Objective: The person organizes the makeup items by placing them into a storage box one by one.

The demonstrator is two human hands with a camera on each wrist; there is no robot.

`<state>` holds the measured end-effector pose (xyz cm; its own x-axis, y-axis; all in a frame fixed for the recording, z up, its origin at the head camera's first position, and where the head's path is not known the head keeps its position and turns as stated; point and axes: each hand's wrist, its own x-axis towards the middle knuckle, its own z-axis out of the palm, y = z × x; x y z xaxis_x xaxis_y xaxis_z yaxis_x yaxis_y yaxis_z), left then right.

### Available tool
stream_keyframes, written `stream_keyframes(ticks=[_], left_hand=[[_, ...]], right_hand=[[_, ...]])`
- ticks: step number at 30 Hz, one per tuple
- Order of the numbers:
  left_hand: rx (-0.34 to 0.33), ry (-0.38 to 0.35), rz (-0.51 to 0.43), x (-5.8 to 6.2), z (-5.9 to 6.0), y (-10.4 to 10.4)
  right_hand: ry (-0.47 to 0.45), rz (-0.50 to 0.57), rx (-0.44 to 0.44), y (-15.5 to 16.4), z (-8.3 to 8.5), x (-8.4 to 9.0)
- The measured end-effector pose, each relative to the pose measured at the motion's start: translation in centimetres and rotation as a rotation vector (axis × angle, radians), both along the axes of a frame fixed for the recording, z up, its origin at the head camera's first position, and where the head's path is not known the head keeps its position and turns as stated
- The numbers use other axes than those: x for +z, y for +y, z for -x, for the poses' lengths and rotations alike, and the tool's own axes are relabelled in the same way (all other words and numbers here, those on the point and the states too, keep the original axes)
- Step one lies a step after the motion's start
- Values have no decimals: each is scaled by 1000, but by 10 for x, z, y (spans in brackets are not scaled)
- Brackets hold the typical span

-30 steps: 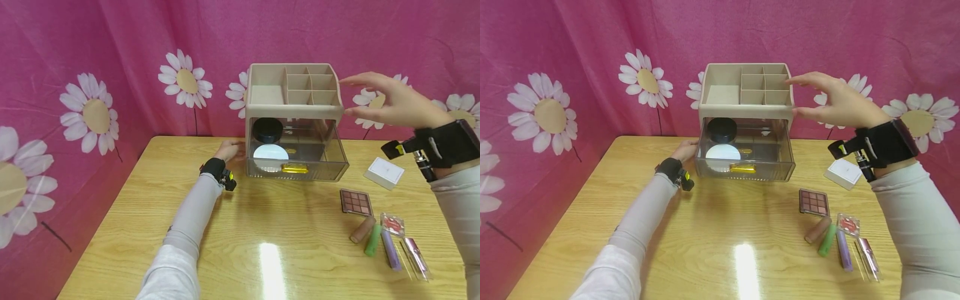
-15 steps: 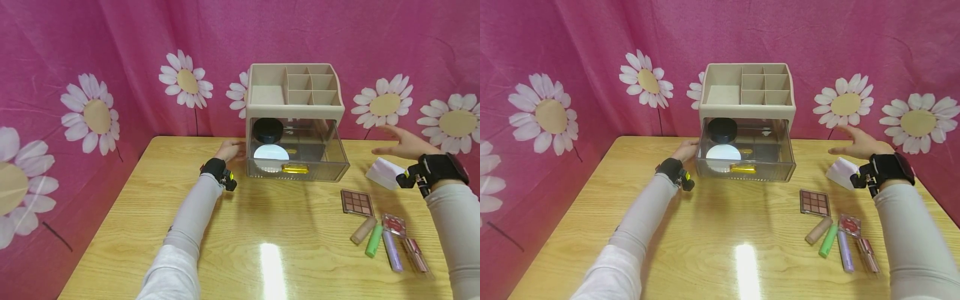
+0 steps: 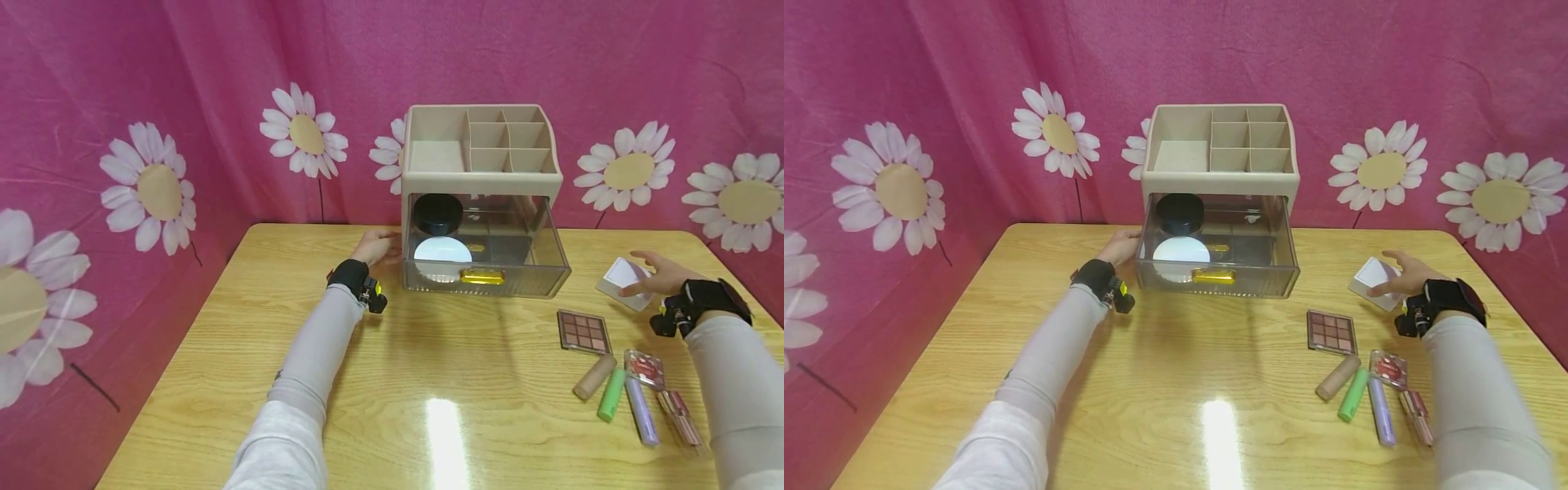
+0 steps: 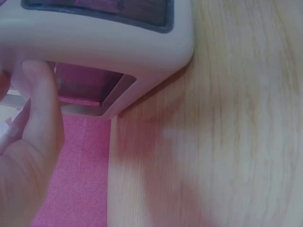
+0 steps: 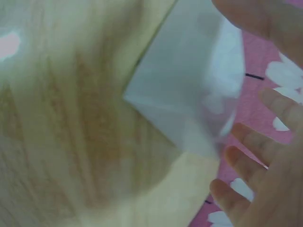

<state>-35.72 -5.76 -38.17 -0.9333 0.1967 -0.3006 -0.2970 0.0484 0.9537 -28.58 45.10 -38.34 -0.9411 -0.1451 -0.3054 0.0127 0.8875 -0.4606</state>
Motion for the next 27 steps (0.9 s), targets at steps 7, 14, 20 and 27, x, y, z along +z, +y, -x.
stream_keyframes(ticks=[7,14,20,27], left_hand=[[-19,-1,1,1,-1,0],[-25,2,-12,-1,1,-1],[-27,11,-30,-3,2,-1],[-24,4,-20,-1,0,-1]], right_hand=[[18,40,-35,2,3,-17],[45,-17,-16,3,6,-24],[49,-52,-38,2,4,-22],[51,-52,-92,2,3,-24]])
